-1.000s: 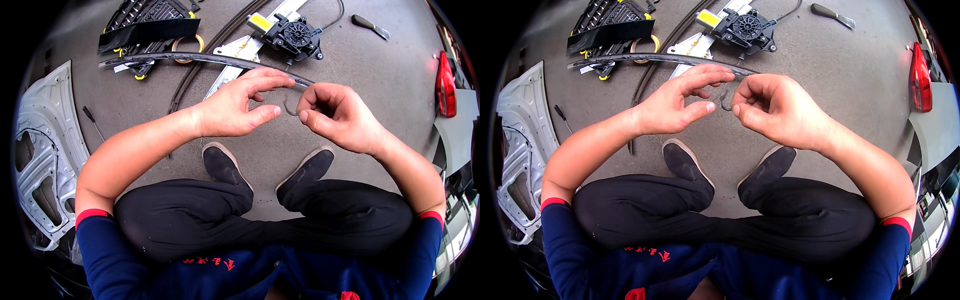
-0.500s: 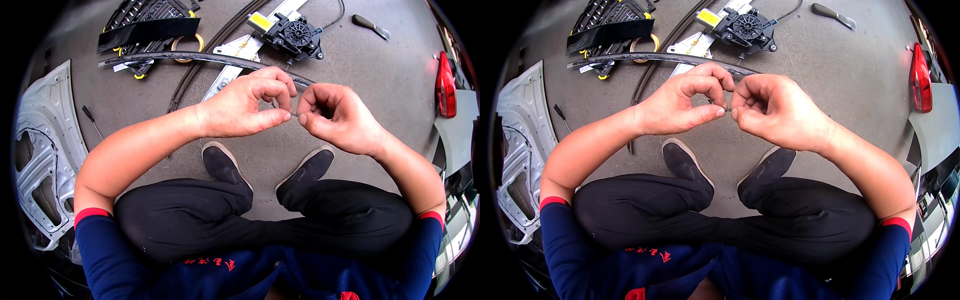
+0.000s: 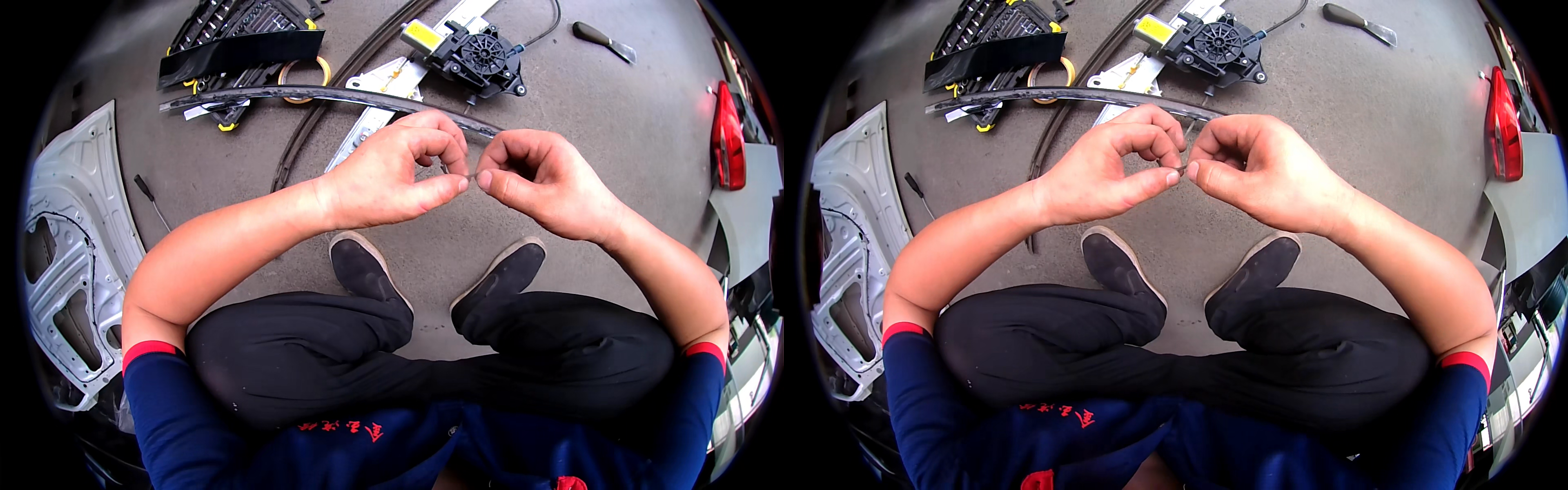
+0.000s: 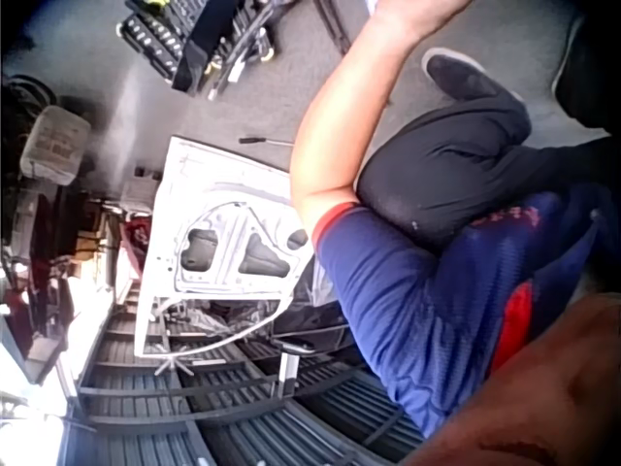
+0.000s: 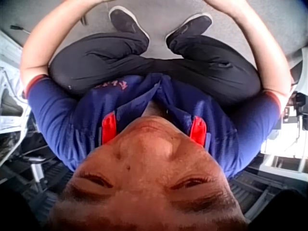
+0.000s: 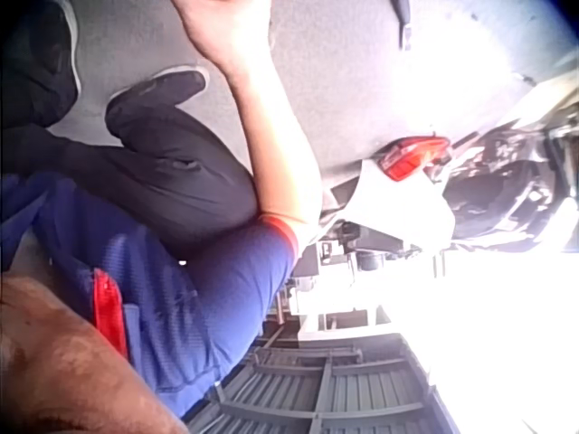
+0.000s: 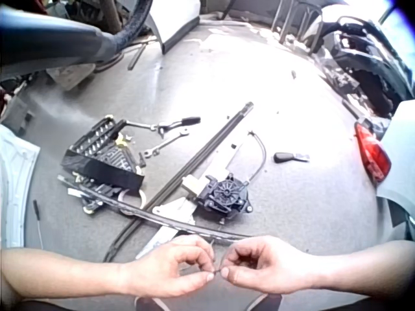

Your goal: The person sits on the floor and assembles a car door weatherstrip. They manipulate a small black plastic clip, insert it into a metal channel, and then attach a long black rubber seal to the metal frame. The person works with their hands to align and press the components together.

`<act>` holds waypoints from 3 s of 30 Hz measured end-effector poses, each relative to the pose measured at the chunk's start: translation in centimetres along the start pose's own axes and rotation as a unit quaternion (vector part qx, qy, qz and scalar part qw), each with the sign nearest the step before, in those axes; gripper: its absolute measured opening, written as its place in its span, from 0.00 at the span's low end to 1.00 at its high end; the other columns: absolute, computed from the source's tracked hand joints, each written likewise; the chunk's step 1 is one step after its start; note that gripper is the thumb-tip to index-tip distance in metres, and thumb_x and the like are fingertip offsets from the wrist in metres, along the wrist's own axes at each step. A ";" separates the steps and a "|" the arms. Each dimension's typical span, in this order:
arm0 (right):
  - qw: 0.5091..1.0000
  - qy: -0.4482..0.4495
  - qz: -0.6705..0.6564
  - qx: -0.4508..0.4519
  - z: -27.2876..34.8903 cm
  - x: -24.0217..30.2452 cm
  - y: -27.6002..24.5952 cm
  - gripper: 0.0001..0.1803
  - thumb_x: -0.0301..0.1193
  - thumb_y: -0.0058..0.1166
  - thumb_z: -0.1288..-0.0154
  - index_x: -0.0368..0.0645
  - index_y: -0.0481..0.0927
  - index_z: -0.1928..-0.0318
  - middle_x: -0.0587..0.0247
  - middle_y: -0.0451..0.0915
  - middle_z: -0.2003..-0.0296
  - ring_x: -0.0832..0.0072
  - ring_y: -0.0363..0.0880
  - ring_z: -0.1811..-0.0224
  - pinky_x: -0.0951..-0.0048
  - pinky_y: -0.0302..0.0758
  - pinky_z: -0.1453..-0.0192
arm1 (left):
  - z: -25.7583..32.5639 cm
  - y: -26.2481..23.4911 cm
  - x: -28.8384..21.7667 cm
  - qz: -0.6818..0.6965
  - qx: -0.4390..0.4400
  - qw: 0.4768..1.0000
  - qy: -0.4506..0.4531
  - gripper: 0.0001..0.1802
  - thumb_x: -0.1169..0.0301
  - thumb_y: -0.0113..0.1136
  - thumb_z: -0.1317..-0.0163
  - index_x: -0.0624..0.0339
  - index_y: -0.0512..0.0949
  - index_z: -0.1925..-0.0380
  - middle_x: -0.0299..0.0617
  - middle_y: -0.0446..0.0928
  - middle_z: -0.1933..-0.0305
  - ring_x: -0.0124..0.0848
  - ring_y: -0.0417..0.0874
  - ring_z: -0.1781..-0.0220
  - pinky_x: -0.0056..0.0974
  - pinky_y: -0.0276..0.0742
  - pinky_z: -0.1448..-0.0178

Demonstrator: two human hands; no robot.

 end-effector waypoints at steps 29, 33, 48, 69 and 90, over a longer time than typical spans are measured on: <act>0.995 -0.048 0.085 0.018 -5.1 0.1 5.1 0.12 0.34 0.64 0.25 0.37 0.87 0.53 0.69 0.85 0.65 0.86 0.79 0.63 0.77 0.79 0.56 | 6.8 -5.6 3.1 0.217 0.056 0.956 -0.189 0.16 0.72 0.74 0.37 0.59 0.77 0.54 0.30 0.79 0.56 0.19 0.78 0.53 0.30 0.75 0.43; 0.998 -0.020 0.054 0.001 -4.6 -2.3 5.5 0.11 0.34 0.65 0.25 0.39 0.88 0.53 0.71 0.83 0.67 0.86 0.75 0.63 0.76 0.76 0.57 | 6.9 -3.4 5.4 0.253 0.069 0.948 -0.178 0.17 0.75 0.69 0.33 0.61 0.75 0.47 0.32 0.79 0.57 0.19 0.78 0.53 0.31 0.76 0.45; 0.957 -0.085 0.188 -0.204 -9.3 -4.1 3.5 0.13 0.37 0.65 0.31 0.40 0.89 0.58 0.55 0.85 0.70 0.69 0.82 0.71 0.65 0.80 0.61 | 2.9 -8.1 8.4 -0.155 -0.131 0.969 -0.141 0.09 0.74 0.59 0.29 0.68 0.80 0.54 0.41 0.86 0.63 0.25 0.87 0.61 0.33 0.83 0.55; 0.900 0.028 0.352 -0.254 -12.5 -3.6 2.0 0.15 0.41 0.60 0.35 0.42 0.88 0.63 0.50 0.88 0.67 0.53 0.89 0.58 0.54 0.84 0.49 | -1.8 -8.8 9.9 -0.385 -0.089 0.916 -0.075 0.09 0.68 0.65 0.38 0.60 0.84 0.60 0.48 0.85 0.66 0.47 0.88 0.62 0.48 0.81 0.56; 0.860 0.040 0.452 -0.233 -13.7 -1.8 2.2 0.14 0.38 0.60 0.39 0.40 0.89 0.65 0.47 0.88 0.65 0.53 0.90 0.57 0.55 0.85 0.47 | -3.0 -10.6 10.0 -0.431 -0.075 0.890 -0.130 0.14 0.61 0.70 0.40 0.60 0.81 0.64 0.47 0.84 0.70 0.46 0.88 0.64 0.48 0.81 0.57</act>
Point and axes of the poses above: each hand's wrist, its own z-axis away from the middle knuckle, its own y-axis out of the palm, x = y × z, the point moved 3 cm from there along -z, towards the middle knuckle
